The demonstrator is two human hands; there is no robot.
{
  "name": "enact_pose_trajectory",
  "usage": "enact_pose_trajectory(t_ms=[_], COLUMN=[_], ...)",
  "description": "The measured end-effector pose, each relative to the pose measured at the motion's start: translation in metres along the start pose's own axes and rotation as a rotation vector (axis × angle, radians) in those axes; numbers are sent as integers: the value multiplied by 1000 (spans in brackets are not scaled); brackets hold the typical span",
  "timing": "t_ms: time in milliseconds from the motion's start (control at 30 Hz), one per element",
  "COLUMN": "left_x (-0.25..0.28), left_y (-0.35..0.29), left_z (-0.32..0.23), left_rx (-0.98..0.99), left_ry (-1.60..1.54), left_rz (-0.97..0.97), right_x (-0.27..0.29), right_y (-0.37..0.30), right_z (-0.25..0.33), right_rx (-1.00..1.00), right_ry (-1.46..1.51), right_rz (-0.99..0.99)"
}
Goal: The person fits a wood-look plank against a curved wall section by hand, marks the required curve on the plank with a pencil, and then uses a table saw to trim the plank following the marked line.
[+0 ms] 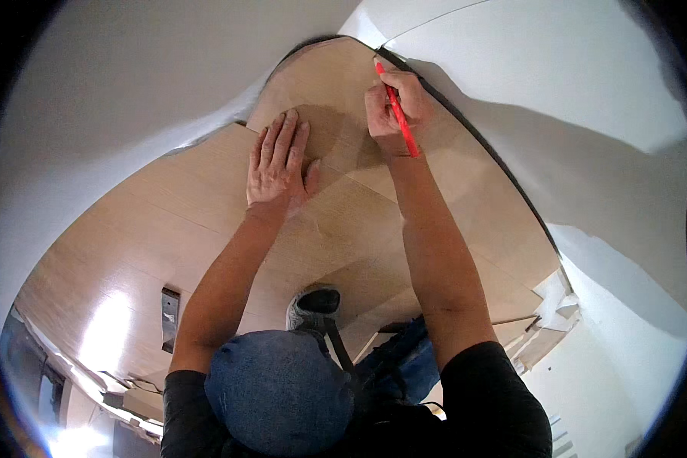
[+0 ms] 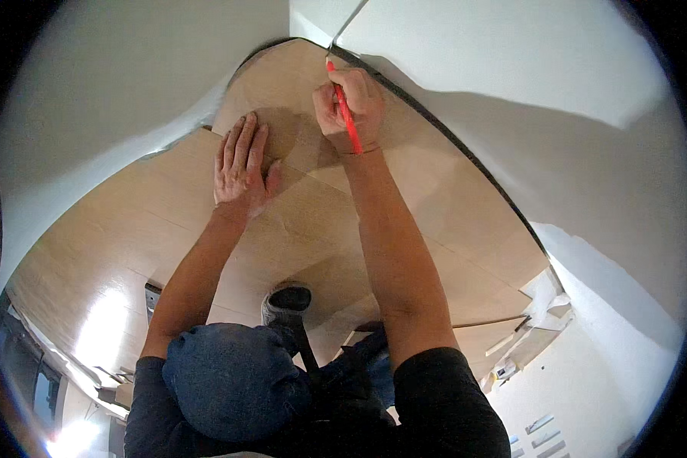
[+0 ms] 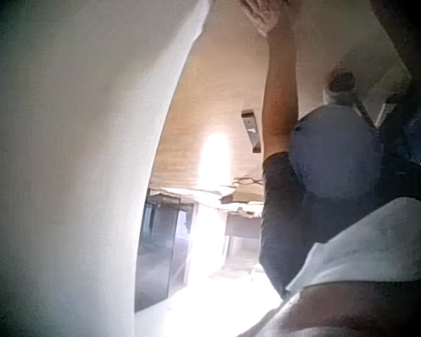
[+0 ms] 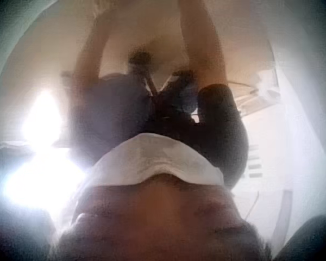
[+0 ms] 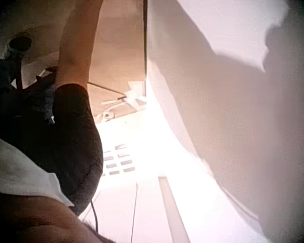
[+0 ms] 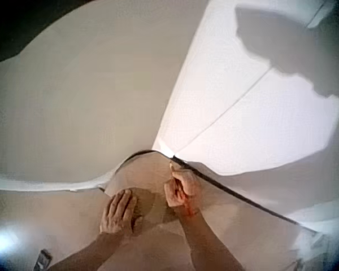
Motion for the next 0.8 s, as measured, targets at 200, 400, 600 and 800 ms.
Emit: enact_pose_trajectory(t_ms=[200, 400, 600, 800], left_x=[1, 3, 3, -2], left_y=[2, 3, 2, 1], left_z=[0, -1, -1, 1], left_rx=[4, 16, -1, -18], left_ry=[-19, 11, -51, -38], left_rz=[-12, 23, -35, -86], right_x=[5, 5, -14, -26], right_y=[-4, 2, 1, 2], right_z=[-1, 5, 23, 23], right_rx=[-45, 44, -94, -31], right_ry=[64, 2, 72, 14], right_rz=[56, 91, 183, 88])
Point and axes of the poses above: each hand's wrist, its own y-axis towards the middle knuckle, its own x-axis out of the back of the hand, z = x × y, the point moved 1 cm from there along y, towards the middle knuckle, and after that the axes turned 5 degrees about y, right-handed, at the moved point
